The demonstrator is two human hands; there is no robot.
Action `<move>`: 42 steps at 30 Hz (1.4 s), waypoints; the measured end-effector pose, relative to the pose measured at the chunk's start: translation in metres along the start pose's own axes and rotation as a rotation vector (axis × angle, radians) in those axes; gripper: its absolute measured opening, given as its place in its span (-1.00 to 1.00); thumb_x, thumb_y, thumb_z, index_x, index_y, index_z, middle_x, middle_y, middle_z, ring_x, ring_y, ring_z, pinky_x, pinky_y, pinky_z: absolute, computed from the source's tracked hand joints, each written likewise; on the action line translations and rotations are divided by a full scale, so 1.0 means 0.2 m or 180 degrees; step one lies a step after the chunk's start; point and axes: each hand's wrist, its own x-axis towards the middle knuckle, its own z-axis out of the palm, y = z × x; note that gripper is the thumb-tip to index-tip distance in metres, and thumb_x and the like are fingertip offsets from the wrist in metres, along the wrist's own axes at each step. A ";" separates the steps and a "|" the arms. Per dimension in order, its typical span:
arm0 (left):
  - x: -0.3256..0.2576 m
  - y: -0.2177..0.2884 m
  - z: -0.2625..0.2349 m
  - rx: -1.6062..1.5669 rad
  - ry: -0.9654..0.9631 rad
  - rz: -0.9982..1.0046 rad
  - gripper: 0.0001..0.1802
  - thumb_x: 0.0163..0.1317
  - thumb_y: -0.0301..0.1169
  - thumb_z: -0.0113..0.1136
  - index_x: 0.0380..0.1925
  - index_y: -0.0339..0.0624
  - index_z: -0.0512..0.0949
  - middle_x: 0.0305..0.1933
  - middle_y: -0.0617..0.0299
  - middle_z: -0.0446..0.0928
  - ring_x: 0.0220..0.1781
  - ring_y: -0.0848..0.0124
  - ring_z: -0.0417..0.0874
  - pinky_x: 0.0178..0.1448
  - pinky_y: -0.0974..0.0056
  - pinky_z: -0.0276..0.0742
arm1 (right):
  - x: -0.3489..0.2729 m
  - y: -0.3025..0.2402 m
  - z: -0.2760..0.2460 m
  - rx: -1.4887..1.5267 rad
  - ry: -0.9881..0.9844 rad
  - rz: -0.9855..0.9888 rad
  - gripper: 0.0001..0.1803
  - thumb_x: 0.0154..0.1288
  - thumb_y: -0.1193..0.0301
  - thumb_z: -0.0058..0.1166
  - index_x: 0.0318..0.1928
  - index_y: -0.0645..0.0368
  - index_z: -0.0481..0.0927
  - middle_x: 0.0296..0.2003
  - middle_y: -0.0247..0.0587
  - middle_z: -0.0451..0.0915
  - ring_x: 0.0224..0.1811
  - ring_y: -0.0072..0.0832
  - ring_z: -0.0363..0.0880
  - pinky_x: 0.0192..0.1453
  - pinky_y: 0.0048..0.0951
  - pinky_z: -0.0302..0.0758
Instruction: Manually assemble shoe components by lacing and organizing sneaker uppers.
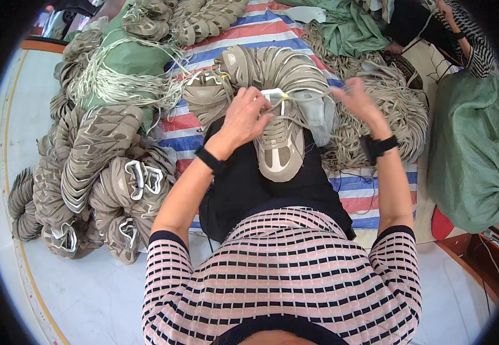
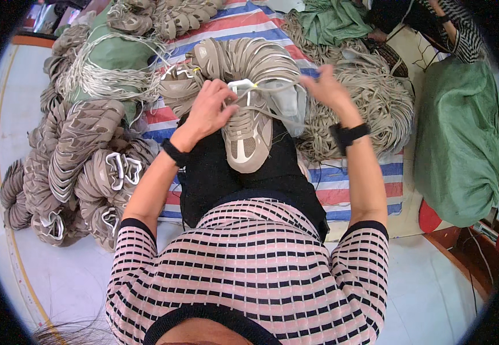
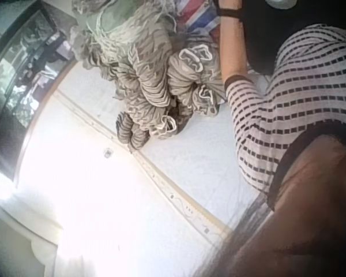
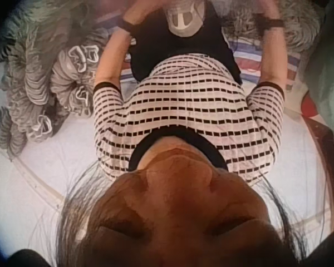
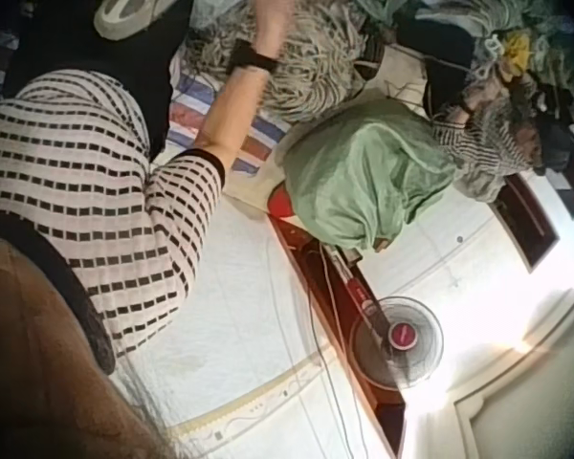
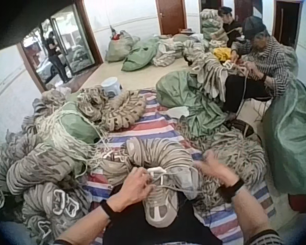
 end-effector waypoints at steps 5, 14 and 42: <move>0.07 0.03 0.09 0.0843 -0.0272 -0.0129 -0.80 -0.03 -0.39 0.23 -0.36 -0.16 0.51 -0.29 0.13 0.44 -0.17 0.18 0.43 -0.11 0.27 0.34 | -0.18 -0.36 0.11 0.1592 -0.1845 0.0125 -0.63 0.18 0.16 0.15 -0.21 0.18 0.41 -0.37 -0.37 0.46 -0.35 -0.60 0.38 -0.23 -0.58 0.37; -0.32 -0.28 -0.37 -0.2590 0.1476 -0.2863 -0.77 0.23 -0.29 -0.06 -0.49 -0.17 0.48 -0.51 0.28 0.49 -0.57 0.42 0.50 -0.51 0.35 0.40 | -0.22 -0.33 0.28 0.2711 -0.1198 -0.0842 -0.85 0.20 0.50 0.03 -0.22 0.24 0.54 -0.38 -0.36 0.58 -0.30 -0.66 0.53 -0.14 -0.63 0.42; 0.11 -0.01 0.12 -0.0050 -0.0559 0.0177 -0.89 -0.09 -0.53 0.19 -0.50 -0.18 0.49 -0.48 0.16 0.41 -0.30 0.20 0.46 -0.21 0.19 0.26 | -0.04 -0.34 0.34 0.0786 -0.1602 -0.0337 -0.81 -0.10 0.33 0.22 -0.42 0.09 0.60 -0.54 -0.29 0.54 -0.45 -0.51 0.47 -0.34 -0.39 0.43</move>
